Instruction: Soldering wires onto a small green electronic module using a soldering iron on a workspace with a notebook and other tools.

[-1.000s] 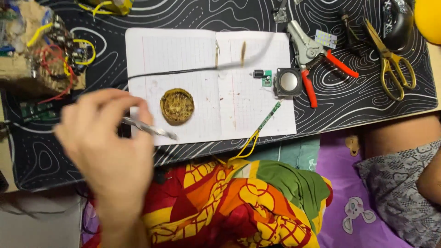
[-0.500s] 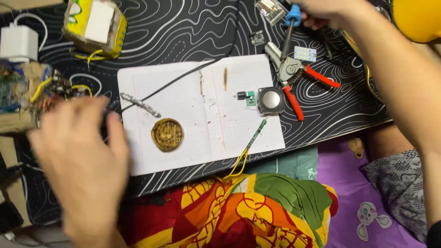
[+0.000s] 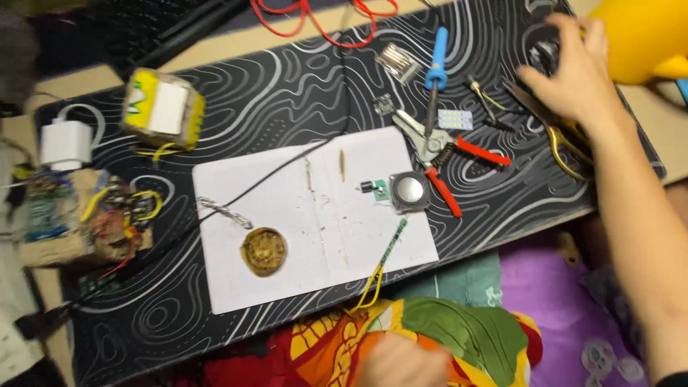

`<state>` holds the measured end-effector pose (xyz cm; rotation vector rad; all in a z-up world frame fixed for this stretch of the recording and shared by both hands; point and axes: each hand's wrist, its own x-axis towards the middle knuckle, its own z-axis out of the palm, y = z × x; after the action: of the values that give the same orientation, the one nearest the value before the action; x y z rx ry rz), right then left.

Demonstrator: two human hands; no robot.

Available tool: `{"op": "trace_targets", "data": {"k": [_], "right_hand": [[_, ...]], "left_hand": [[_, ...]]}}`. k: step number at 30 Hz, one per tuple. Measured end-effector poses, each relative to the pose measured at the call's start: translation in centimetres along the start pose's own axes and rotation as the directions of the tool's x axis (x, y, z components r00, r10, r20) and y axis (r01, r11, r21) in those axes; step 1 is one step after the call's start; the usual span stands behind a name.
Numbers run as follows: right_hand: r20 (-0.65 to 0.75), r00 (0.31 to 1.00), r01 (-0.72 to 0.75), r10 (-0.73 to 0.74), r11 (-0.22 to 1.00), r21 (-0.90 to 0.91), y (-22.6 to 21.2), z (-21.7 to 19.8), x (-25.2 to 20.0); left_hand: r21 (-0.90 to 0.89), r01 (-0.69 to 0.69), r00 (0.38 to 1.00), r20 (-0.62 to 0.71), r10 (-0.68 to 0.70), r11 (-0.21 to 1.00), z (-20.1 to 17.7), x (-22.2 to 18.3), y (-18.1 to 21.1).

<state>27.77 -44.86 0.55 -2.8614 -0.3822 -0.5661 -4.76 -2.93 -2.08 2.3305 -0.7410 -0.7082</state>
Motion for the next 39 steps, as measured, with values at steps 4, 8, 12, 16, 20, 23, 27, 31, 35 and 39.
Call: {"op": "trace_targets", "data": {"k": [4, 8, 12, 16, 20, 23, 27, 31, 35, 39], "right_hand": [[-0.069, 0.997, -0.031, 0.04, 0.992, 0.118, -1.7, 0.2, -0.5], [-0.137, 0.991, 0.012, 0.002, 0.995, 0.103, -0.2, 1.5, -0.9], [-0.154, 0.988, 0.016, 0.004, 0.992, 0.125, -0.3, 1.6, -1.5], [-0.156, 0.988, 0.005, 0.008, 0.996, 0.085, 0.8, 2.5, -2.2], [-0.187, 0.982, 0.04, -0.024, 0.996, 0.079, -0.1, 2.1, -2.2], [-0.189, 0.982, -0.001, 0.023, 0.993, 0.116, -0.4, 1.8, -2.0], [-0.179, 0.983, -0.021, 0.043, 0.992, 0.125, 0.3, 2.2, -2.0], [-0.175, 0.984, 0.005, 0.015, 0.994, 0.114, 0.7, 2.5, -2.3], [-0.195, 0.981, 0.033, -0.015, 0.996, 0.088, 1.1, 2.9, -2.5], [-0.183, 0.983, -0.001, 0.012, 0.998, 0.061, 1.3, 3.1, -2.7]], "left_hand": [[-0.035, -0.51, 0.809, -0.359, 0.466, 0.859, 9.1, 1.0, -1.4], [-0.27, -0.451, 0.829, -0.479, 0.287, 0.851, 6.5, 1.7, -1.4], [-0.287, -0.424, 0.845, -0.468, 0.26, 0.859, 6.5, 1.4, -1.7], [-0.357, -0.384, 0.885, -0.405, 0.23, 0.852, 6.1, 0.8, -1.5], [-0.357, -0.416, 0.879, -0.395, 0.268, 0.837, 7.0, 1.2, -2.2], [-0.279, -0.472, 0.849, -0.399, 0.347, 0.836, 8.3, 1.7, -2.8], [-0.281, -0.474, 0.851, -0.388, 0.353, 0.835, 9.4, 2.0, -3.4], [-0.279, -0.5, 0.842, -0.379, 0.384, 0.82, 10.0, 2.1, -3.9], [-0.261, -0.491, 0.838, -0.401, 0.369, 0.831, 9.6, 1.8, -3.6], [-0.28, -0.5, 0.844, -0.371, 0.387, 0.82, 9.9, 1.9, -3.9]]}}
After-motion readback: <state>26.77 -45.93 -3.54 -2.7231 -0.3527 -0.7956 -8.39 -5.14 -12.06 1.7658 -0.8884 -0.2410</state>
